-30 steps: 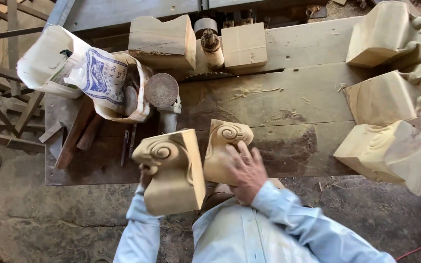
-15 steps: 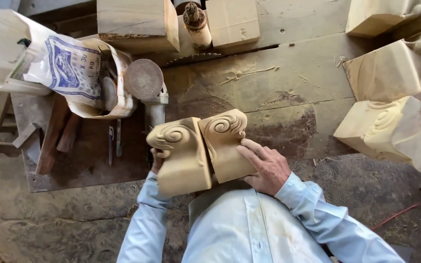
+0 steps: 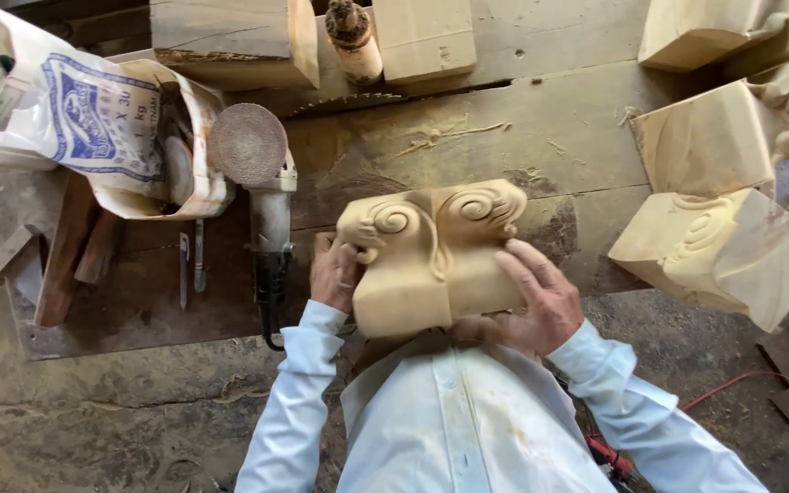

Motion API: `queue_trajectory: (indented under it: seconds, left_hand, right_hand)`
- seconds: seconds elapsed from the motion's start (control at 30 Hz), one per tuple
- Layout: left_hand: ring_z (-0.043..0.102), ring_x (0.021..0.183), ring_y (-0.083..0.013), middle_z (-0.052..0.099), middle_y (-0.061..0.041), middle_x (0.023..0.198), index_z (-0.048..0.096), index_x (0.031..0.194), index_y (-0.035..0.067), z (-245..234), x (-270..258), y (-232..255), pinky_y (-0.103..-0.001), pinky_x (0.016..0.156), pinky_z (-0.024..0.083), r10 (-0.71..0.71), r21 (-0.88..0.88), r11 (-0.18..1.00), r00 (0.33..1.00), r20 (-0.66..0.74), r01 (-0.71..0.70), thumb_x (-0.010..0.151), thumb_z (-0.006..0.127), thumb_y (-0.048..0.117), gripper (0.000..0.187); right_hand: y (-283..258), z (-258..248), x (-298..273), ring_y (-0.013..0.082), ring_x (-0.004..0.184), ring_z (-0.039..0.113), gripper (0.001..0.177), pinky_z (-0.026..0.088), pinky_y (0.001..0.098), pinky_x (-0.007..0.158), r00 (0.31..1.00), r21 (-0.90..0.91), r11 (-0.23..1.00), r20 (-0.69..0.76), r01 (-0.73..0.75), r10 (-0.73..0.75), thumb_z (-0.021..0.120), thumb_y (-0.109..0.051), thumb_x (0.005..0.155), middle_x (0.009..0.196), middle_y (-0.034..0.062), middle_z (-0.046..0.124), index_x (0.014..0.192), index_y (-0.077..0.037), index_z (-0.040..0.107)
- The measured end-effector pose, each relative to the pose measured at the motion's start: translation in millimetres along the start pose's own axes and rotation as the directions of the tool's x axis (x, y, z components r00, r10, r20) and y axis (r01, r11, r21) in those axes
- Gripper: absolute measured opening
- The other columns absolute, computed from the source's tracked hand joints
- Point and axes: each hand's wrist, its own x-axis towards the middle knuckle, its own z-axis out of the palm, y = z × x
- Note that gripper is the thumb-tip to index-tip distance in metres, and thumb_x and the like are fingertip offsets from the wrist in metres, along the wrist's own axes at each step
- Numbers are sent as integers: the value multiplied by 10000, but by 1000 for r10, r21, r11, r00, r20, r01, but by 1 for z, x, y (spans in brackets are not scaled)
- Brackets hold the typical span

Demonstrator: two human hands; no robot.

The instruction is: Sanding carved wooden blocks using a power sander and marking them with a pen in a workshop.

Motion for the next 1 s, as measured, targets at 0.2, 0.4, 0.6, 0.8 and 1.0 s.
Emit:
queue_trajectory:
  seconds: [0.2,0.4,0.6,0.8,1.0]
  left_hand:
    - [533,1380,-268,647,-160,1366,226,1663,117,5,-20,53,-425,1175,391,-256,-556,773,953,165,304,942,510,682,959]
    - [480,1381,-199,566,-169,1496,418,1592,60,36,-37,64,-420,1178,400,-345,-691,699,933,-103,182,920,735,153,749]
    - [574,1315,-225,632,-166,1421,478,1563,110,28,-26,80,-416,1127,460,-373,-659,717,924,-89,226,916,739,210,705]
    - [537,1364,-267,579,-205,1477,478,1544,44,28,-19,81,-437,1152,418,-273,-633,763,953,-130,133,911,747,197,704]
    - [542,1364,-298,584,-176,1458,470,1550,63,9,-44,109,-446,1156,410,-213,-524,849,950,-226,66,748,881,440,977]
  right_hand:
    - [29,-11,-4,333,1283,590,945,477,453,1073,983,292,939,79,-182,166,896,-547,568,1500,99,483,1403,-211,609]
    - [68,-3,49,445,1358,430,957,356,574,1161,986,371,927,-129,-48,102,810,-524,816,1311,202,487,1518,0,422]
    - [74,28,103,256,1196,649,590,479,408,1041,963,645,715,164,-268,214,917,-331,764,1215,77,687,1287,-161,704]
    - [61,-6,127,360,1190,658,578,506,500,997,938,396,888,333,-235,99,899,-351,744,1189,111,728,1264,-179,713]
    - [42,4,185,476,1243,586,850,467,579,1107,678,193,976,732,-105,-71,839,-479,654,1288,176,687,1436,-276,576]
